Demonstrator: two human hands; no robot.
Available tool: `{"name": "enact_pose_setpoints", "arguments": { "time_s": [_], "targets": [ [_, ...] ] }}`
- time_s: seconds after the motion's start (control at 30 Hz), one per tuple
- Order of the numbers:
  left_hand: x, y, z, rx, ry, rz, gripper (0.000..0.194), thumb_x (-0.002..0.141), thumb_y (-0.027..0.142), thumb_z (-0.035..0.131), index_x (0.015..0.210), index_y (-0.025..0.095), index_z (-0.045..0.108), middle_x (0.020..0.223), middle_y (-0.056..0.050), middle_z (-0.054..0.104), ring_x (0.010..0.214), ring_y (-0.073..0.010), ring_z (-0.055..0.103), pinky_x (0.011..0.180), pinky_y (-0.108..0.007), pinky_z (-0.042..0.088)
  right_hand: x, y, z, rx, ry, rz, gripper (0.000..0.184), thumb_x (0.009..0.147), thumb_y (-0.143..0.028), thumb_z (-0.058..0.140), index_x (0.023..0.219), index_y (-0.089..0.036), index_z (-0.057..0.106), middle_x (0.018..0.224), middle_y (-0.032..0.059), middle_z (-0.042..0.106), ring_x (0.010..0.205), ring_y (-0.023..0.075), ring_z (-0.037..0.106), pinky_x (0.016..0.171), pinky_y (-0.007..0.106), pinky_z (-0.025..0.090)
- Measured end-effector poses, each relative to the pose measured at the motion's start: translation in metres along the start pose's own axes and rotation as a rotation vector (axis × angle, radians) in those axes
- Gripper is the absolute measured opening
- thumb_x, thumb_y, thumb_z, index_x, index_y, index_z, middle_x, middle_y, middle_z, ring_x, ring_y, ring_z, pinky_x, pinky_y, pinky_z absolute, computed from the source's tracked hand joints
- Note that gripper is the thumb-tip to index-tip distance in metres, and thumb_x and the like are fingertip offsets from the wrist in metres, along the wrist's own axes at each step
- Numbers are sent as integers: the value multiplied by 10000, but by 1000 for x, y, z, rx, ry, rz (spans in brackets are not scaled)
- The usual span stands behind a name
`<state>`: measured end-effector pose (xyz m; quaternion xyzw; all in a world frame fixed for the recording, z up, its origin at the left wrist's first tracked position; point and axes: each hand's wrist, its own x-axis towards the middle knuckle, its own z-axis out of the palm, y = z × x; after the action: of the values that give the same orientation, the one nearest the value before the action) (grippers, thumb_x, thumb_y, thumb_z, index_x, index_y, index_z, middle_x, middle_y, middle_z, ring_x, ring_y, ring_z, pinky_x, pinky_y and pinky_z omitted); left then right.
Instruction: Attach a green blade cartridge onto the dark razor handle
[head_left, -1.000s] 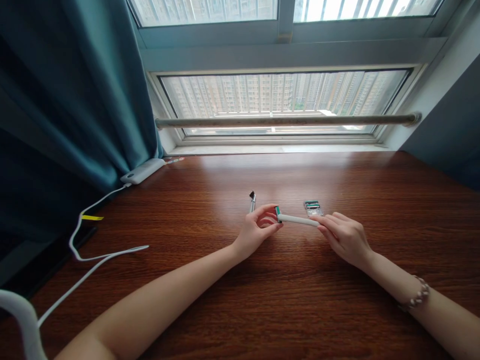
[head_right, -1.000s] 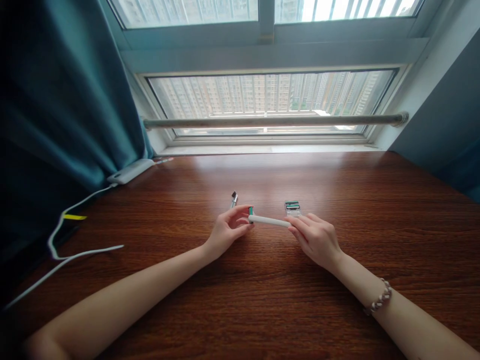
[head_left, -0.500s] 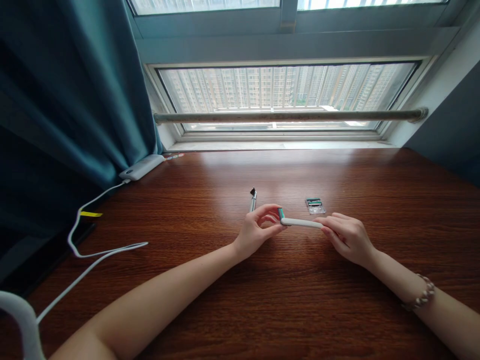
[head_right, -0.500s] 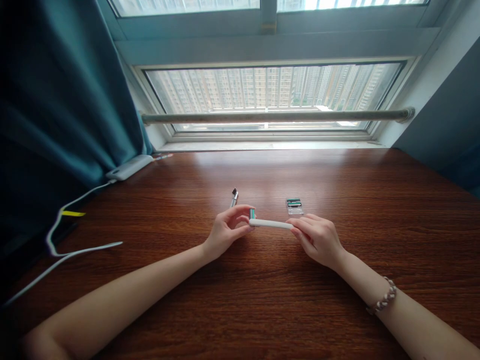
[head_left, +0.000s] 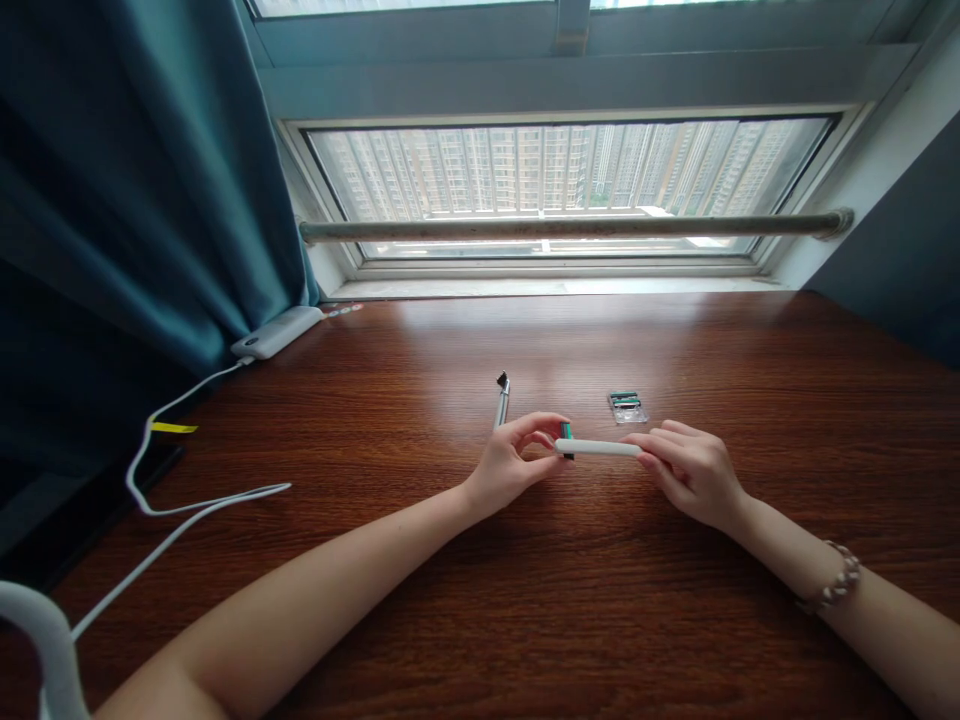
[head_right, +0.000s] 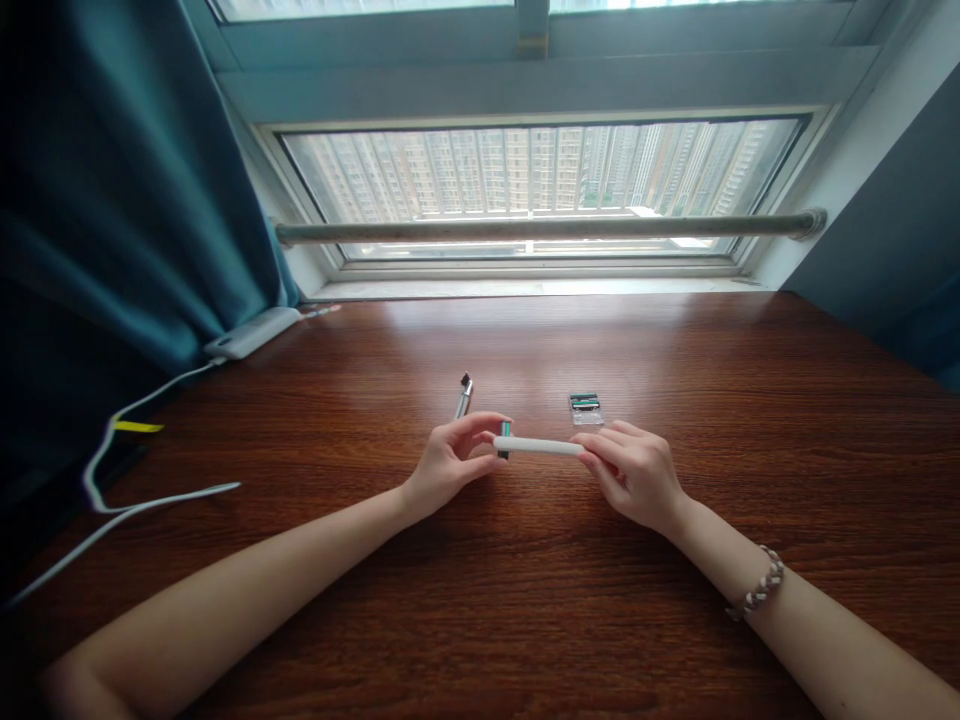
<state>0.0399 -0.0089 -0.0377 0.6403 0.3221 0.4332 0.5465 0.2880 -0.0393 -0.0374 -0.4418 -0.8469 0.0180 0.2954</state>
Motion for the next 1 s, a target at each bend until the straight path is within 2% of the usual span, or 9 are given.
{"name": "enact_pose_setpoints", "arguments": {
  "time_s": [0.13,0.2,0.33,0.43,0.57,0.67,0.8,1.0],
  "targets": [
    [-2,2,2,81,-80,11,409,612,231,708,999,165,591,937,-73,615,830,-168,567,773,-303,460,1,-7,3,7,-39,-14,242,848,-276,422,958,-202,625,659,30,612,605,151,495,587,266,379],
    [-2,1,2,84,-76,31,416,601,221,715,995,162,596,942,-79,613,861,-180,561,787,-308,452,1,-7,3,33,6,31,237,850,-270,419,933,-200,630,661,29,613,600,148,494,585,263,382],
    [0,-2,0,13,-43,57,429,604,199,715,1010,160,584,923,-70,615,792,-153,565,764,-309,463,1,3,-1,7,86,87,220,838,-266,439,879,-192,642,643,26,609,563,146,475,556,265,370],
    [0,-2,0,17,-39,67,425,604,204,716,1007,161,585,955,-74,611,794,-149,562,760,-301,464,2,5,-2,-39,28,57,214,833,-269,450,884,-190,641,603,21,593,559,147,463,558,265,367],
    [-2,2,2,123,-98,33,443,589,239,726,1007,166,597,989,-82,613,882,-180,559,801,-299,445,3,-3,0,-55,-21,-2,240,848,-287,430,943,-200,632,667,34,624,610,152,494,584,264,376],
    [-2,3,3,127,-102,18,424,599,248,718,997,164,600,958,-78,621,862,-173,566,797,-300,448,1,-5,2,-33,32,41,245,857,-283,416,929,-201,636,671,35,624,616,150,508,584,258,381],
    [1,0,1,46,-45,35,440,605,220,716,1020,167,580,947,-76,624,820,-156,569,771,-301,457,0,2,1,-68,128,141,216,837,-288,454,872,-203,650,626,24,604,539,138,469,537,257,359],
    [1,-1,1,41,-60,67,436,596,206,721,1009,149,596,921,-81,630,841,-174,566,777,-315,456,1,3,1,-75,52,76,191,832,-267,467,864,-199,642,642,23,614,584,147,473,579,262,367]
  ]
}}
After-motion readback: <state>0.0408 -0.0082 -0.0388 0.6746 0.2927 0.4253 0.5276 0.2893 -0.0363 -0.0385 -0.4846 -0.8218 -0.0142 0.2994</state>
